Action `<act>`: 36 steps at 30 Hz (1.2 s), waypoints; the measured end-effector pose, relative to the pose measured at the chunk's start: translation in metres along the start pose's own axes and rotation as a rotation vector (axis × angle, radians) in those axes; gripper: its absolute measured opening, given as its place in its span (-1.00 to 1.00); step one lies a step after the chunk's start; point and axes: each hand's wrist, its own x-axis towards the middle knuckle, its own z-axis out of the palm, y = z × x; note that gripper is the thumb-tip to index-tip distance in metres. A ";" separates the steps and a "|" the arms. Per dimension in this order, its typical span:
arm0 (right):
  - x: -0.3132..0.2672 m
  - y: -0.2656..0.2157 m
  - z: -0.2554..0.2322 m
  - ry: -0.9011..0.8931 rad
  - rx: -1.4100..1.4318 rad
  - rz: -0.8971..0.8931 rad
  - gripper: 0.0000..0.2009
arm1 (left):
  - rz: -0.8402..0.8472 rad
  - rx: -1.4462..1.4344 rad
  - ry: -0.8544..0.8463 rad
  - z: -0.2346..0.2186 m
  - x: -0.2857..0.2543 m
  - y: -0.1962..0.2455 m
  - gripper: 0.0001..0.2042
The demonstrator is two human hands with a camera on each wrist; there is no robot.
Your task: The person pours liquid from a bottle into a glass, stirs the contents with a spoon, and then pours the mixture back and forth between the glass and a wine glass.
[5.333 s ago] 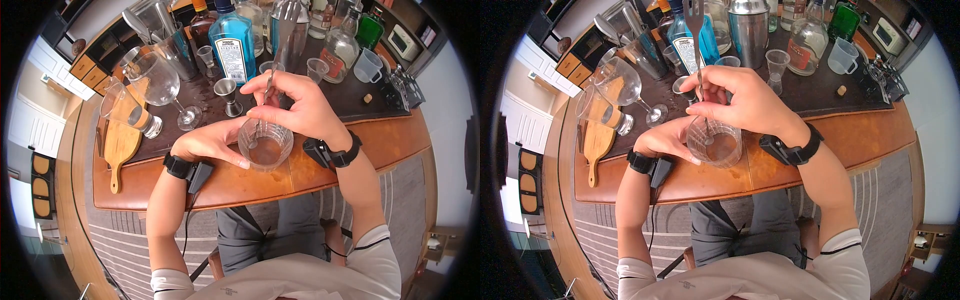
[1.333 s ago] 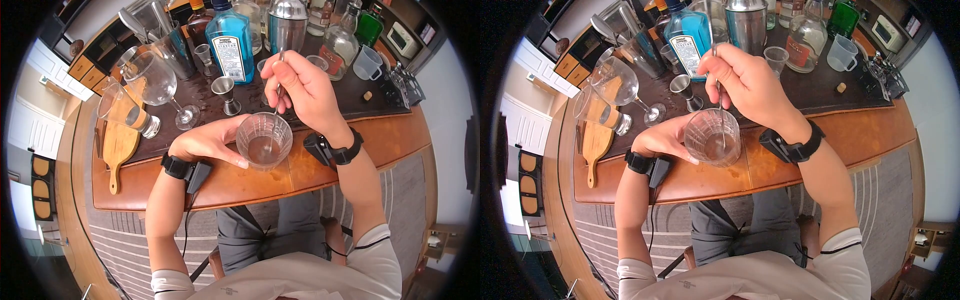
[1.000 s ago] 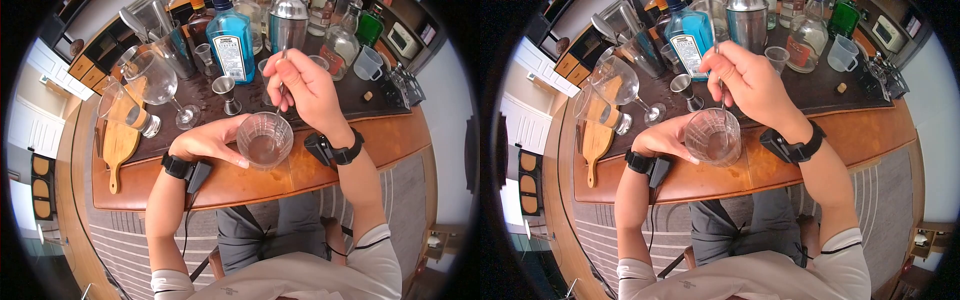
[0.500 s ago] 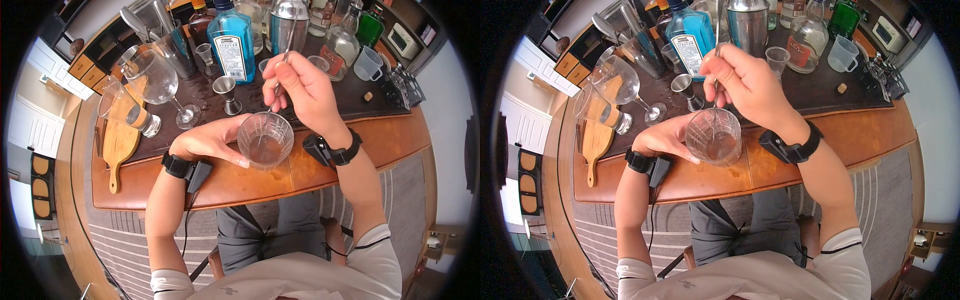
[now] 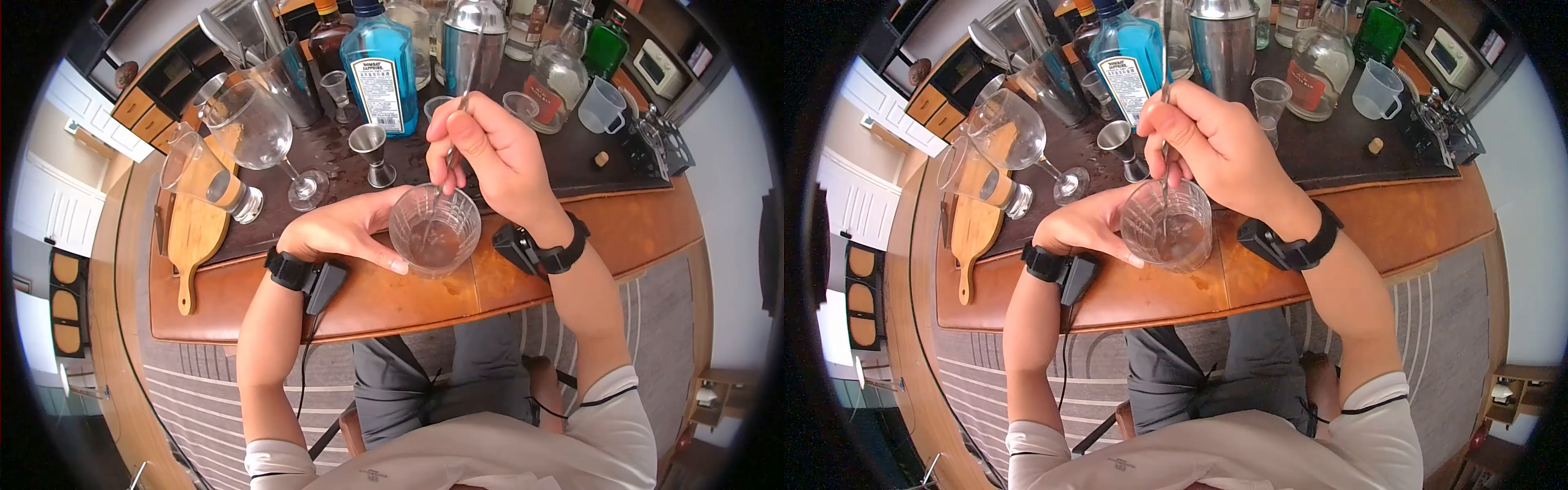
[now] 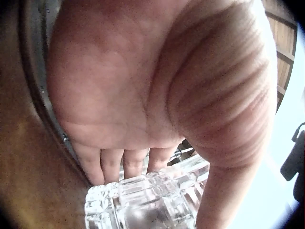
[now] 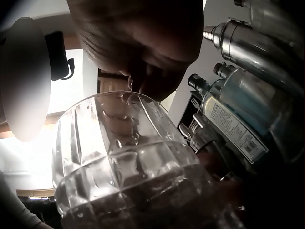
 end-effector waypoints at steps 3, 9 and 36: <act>0.001 -0.009 -0.007 -0.032 -0.071 0.039 -0.74 | 0.008 0.025 0.002 -0.002 0.000 -0.002 -0.03; 0.002 0.002 0.000 0.023 -0.006 -0.020 -0.74 | 0.014 0.036 0.000 -0.002 0.000 -0.004 -0.02; 0.001 -0.004 -0.003 -0.016 -0.036 0.039 -0.73 | 0.018 0.021 -0.007 -0.002 0.001 -0.003 -0.02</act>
